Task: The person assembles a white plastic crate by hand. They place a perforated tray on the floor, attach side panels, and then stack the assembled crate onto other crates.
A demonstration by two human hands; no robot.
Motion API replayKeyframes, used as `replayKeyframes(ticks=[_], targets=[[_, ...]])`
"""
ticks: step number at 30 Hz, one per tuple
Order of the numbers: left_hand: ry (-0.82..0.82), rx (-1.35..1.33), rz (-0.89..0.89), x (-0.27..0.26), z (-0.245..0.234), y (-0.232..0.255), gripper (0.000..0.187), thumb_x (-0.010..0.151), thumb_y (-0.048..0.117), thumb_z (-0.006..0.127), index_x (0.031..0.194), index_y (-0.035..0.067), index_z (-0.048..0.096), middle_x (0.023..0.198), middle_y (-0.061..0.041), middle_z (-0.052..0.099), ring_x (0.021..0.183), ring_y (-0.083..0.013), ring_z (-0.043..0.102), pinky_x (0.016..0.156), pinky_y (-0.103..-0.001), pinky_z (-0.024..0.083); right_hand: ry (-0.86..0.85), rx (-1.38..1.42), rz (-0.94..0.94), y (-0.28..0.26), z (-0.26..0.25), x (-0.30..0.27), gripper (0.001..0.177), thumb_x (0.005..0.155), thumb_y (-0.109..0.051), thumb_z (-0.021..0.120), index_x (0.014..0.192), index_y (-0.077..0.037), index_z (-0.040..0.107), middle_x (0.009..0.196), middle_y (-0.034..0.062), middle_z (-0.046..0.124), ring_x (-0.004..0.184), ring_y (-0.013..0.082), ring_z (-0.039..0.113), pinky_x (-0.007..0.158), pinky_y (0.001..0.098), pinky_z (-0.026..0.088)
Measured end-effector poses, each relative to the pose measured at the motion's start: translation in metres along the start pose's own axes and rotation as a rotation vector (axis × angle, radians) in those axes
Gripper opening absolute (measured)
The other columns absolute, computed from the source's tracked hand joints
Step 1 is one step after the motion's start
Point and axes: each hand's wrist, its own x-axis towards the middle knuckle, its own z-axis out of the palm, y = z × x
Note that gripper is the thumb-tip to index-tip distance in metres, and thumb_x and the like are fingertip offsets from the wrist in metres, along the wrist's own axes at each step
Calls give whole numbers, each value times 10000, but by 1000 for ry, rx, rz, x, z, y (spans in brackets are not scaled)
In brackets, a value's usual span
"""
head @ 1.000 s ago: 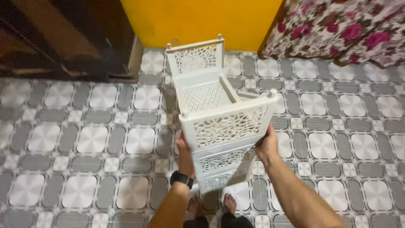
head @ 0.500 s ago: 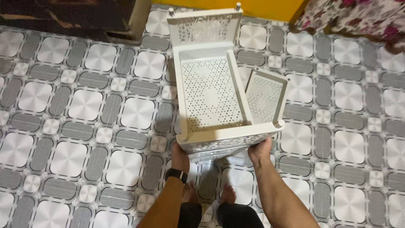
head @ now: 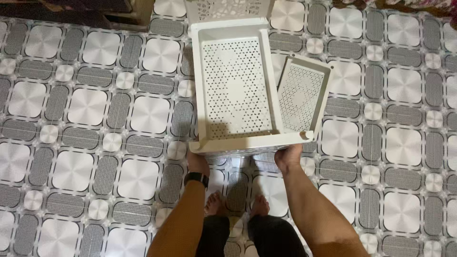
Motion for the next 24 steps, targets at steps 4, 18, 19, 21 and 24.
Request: replayKeyframes(ticks=[4, 18, 19, 21, 24], targets=[[-60, 158, 77, -18, 4, 7, 479, 881, 300, 682, 1315, 96, 685, 1162, -17, 658, 1015, -176, 553, 885, -349, 414, -140, -168, 10, 8, -21, -4, 358, 1036, -345, 538, 1280, -88, 590, 1122, 87, 634, 1094, 246, 596, 996, 389, 498], [-53, 578, 327, -140, 46, 101, 623, 961, 515, 526, 1487, 187, 466, 1390, -47, 609, 1000, -263, 569, 969, -499, 479, -82, -539, 685, -103, 61, -103, 481, 1032, -442, 432, 1213, -15, 561, 1017, 170, 629, 971, 327, 652, 904, 473, 576], [-73, 947, 625, -152, 63, 111, 597, 949, 518, 541, 1431, 164, 527, 1403, -91, 597, 1105, -305, 541, 1018, -510, 424, 38, -683, 700, -113, 72, -107, 521, 1021, -472, 426, 1192, -2, 570, 997, 174, 633, 959, 325, 655, 911, 481, 573], [-112, 1677, 1223, -177, 92, 119, 570, 924, 523, 572, 1318, 118, 647, 1428, -181, 572, 1315, -387, 482, 1117, -531, 313, 11, -711, 731, -124, 85, -112, 603, 1001, -534, 414, 1150, 25, 588, 957, 181, 640, 934, 321, 659, 925, 495, 568], [-259, 1910, 993, -199, 117, 119, 491, 923, 556, 588, 1063, 111, 740, 1284, -93, 660, 1269, -381, 495, 1141, -601, 298, -3, -748, 807, -128, 89, -101, 540, 994, -462, 453, 1128, 36, 612, 978, 178, 669, 939, 308, 683, 937, 479, 577]])
